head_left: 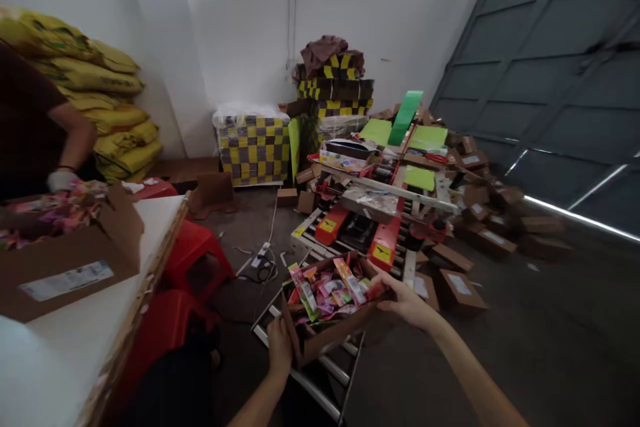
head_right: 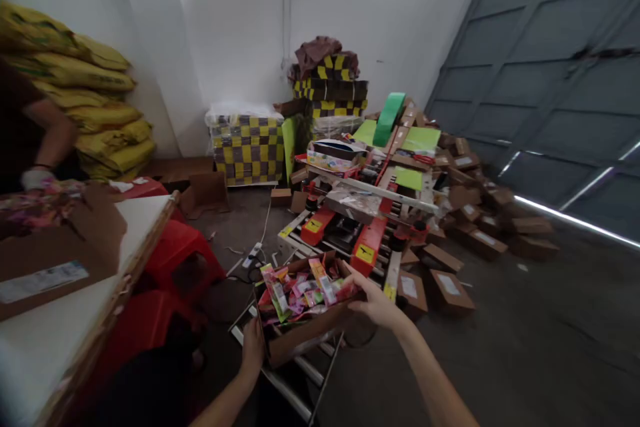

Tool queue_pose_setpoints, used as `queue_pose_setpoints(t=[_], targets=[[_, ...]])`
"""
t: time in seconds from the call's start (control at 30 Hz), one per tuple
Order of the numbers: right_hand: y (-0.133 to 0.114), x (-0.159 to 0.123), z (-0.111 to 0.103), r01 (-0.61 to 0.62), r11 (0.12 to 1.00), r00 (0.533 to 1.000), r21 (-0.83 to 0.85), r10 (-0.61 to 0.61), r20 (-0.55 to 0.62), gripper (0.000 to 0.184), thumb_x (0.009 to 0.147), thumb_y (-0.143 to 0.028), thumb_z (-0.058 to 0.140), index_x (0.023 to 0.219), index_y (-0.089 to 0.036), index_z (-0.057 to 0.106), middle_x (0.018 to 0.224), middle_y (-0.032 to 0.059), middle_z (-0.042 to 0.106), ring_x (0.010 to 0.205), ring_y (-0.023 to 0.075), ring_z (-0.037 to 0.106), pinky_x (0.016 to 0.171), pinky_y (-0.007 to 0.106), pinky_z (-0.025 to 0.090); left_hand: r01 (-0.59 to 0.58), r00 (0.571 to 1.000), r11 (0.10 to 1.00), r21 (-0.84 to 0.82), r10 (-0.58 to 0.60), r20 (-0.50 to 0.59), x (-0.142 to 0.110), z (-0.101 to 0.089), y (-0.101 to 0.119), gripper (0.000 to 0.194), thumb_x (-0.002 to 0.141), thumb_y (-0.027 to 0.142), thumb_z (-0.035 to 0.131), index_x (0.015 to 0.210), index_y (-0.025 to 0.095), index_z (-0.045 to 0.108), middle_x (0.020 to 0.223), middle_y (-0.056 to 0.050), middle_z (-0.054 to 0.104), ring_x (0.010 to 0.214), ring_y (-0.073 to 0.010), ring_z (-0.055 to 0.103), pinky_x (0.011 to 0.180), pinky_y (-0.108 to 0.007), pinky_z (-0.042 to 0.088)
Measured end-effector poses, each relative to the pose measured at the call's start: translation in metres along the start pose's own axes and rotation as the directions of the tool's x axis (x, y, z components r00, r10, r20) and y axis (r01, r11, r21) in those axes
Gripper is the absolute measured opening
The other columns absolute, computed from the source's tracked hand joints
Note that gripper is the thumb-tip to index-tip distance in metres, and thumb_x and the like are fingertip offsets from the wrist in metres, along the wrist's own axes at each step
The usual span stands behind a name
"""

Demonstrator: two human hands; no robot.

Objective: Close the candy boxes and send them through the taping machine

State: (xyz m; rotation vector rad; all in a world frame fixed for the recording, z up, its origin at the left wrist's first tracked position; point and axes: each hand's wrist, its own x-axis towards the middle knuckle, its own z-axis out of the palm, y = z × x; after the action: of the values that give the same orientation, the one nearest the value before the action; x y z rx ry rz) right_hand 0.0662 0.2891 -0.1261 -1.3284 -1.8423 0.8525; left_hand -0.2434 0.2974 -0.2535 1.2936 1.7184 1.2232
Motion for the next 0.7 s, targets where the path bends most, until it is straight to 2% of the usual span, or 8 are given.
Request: queue_pose_setpoints(t=[0.1, 0.13, 0.2, 0.3, 0.37, 0.47, 0.6, 0.7], targets=[[0.006, -0.006, -0.010, 0.004, 0.999, 1.000, -0.037, -0.003, 0.028, 0.067, 0.074, -0.052, 0.054, 0.130, -0.018, 0.045, 0.136, 0.0115, 0.049, 0.123, 0.0273, 0.048, 0.100, 0.042, 0.041, -0.283, 0.959, 0.958, 0.047, 0.284, -0.012, -0.006, -0.004, 0.035, 0.061, 0.093, 0.049, 0.016, 0.138, 0.013, 0.036, 0.144, -0.019, 0.038, 0.139, -0.0258, 0.030, 0.112, -0.046, 0.028], [0.006, -0.005, -0.007, -0.009, 0.996, 1.000, -0.086, 0.011, 0.018, 0.075, 0.077, -0.055, 0.050, 0.139, -0.016, 0.036, 0.144, 0.0126, 0.042, 0.131, 0.0269, 0.041, 0.104, 0.042, 0.038, -0.441, 0.897, 0.893, 0.093, 0.441, 0.020, -0.005, -0.009, 0.052, 0.062, 0.094, 0.048, 0.012, 0.145, 0.014, 0.022, 0.153, -0.018, 0.024, 0.143, -0.0234, 0.019, 0.115, -0.046, 0.022], [0.001, -0.002, 0.009, -0.047, 0.966, 0.999, -0.254, 0.046, -0.009, 0.074, 0.085, -0.054, 0.038, 0.146, -0.014, 0.025, 0.150, 0.0120, 0.033, 0.137, 0.0251, 0.033, 0.109, 0.043, 0.032, -0.705, 0.709, 0.670, 0.233, 0.674, 0.209, -0.001, -0.017, 0.087, 0.066, 0.094, 0.052, 0.016, 0.148, 0.015, 0.011, 0.157, -0.017, 0.010, 0.145, -0.0243, 0.005, 0.117, -0.048, 0.013], [-0.016, 0.005, 0.042, -0.028, 0.850, 1.000, -0.526, 0.028, -0.007, 0.064, 0.089, -0.048, 0.034, 0.145, -0.015, 0.031, 0.147, 0.0116, 0.038, 0.134, 0.0266, 0.037, 0.108, 0.044, 0.033, -0.897, 0.443, 0.318, 0.308, 0.651, 0.616, 0.006, -0.016, 0.124, 0.070, 0.090, 0.058, 0.033, 0.147, 0.018, 0.023, 0.155, -0.015, 0.019, 0.145, -0.0263, 0.010, 0.116, -0.048, 0.013], [-0.030, 0.010, 0.059, -0.001, 0.780, 1.000, -0.626, 0.021, 0.023, 0.059, 0.090, -0.046, 0.035, 0.140, -0.016, 0.041, 0.143, 0.0125, 0.043, 0.129, 0.0285, 0.044, 0.100, 0.043, 0.041, -0.939, 0.344, 0.216, 0.269, 0.536, 0.771, 0.008, -0.006, 0.133, 0.065, 0.091, 0.053, 0.038, 0.145, 0.018, 0.029, 0.154, -0.013, 0.023, 0.144, -0.0240, 0.015, 0.116, -0.044, 0.017], [-0.043, 0.019, 0.071, -0.061, 0.725, 0.997, -0.687, 0.072, -0.012, 0.047, 0.094, -0.040, 0.029, 0.130, -0.021, 0.053, 0.130, 0.0111, 0.058, 0.110, 0.0264, 0.060, 0.081, 0.036, 0.048, -0.945, 0.323, 0.208, 0.254, 0.449, 0.833, 0.008, 0.009, 0.128, 0.055, 0.093, 0.042, 0.039, 0.142, 0.017, 0.034, 0.154, -0.012, 0.025, 0.143, -0.0222, 0.018, 0.115, -0.041, 0.020], [-0.039, 0.038, 0.082, -0.222, 0.683, 0.969, -0.696, 0.074, -0.236, 0.041, 0.096, -0.032, 0.027, 0.104, -0.018, 0.064, 0.093, 0.0115, 0.069, 0.088, 0.0239, 0.062, 0.076, 0.033, 0.043, -0.908, 0.411, 0.286, 0.306, 0.462, 0.786, 0.007, 0.017, 0.110, 0.053, 0.092, 0.039, 0.042, 0.141, 0.021, 0.035, 0.153, -0.011, 0.027, 0.142, -0.0237, 0.025, 0.115, -0.044, 0.021], [-0.025, 0.055, 0.090, -0.286, 0.664, 0.935, -0.691, 0.035, -0.353, 0.029, 0.091, -0.026, 0.037, 0.097, -0.012, 0.061, 0.098, 0.0160, 0.063, 0.093, 0.0279, 0.057, 0.079, 0.036, 0.041, -0.892, 0.442, 0.317, 0.321, 0.468, 0.765, 0.005, 0.015, 0.103, 0.054, 0.091, 0.039, 0.043, 0.142, 0.022, 0.033, 0.154, -0.011, 0.026, 0.141, -0.0243, 0.026, 0.115, -0.045, 0.021]])
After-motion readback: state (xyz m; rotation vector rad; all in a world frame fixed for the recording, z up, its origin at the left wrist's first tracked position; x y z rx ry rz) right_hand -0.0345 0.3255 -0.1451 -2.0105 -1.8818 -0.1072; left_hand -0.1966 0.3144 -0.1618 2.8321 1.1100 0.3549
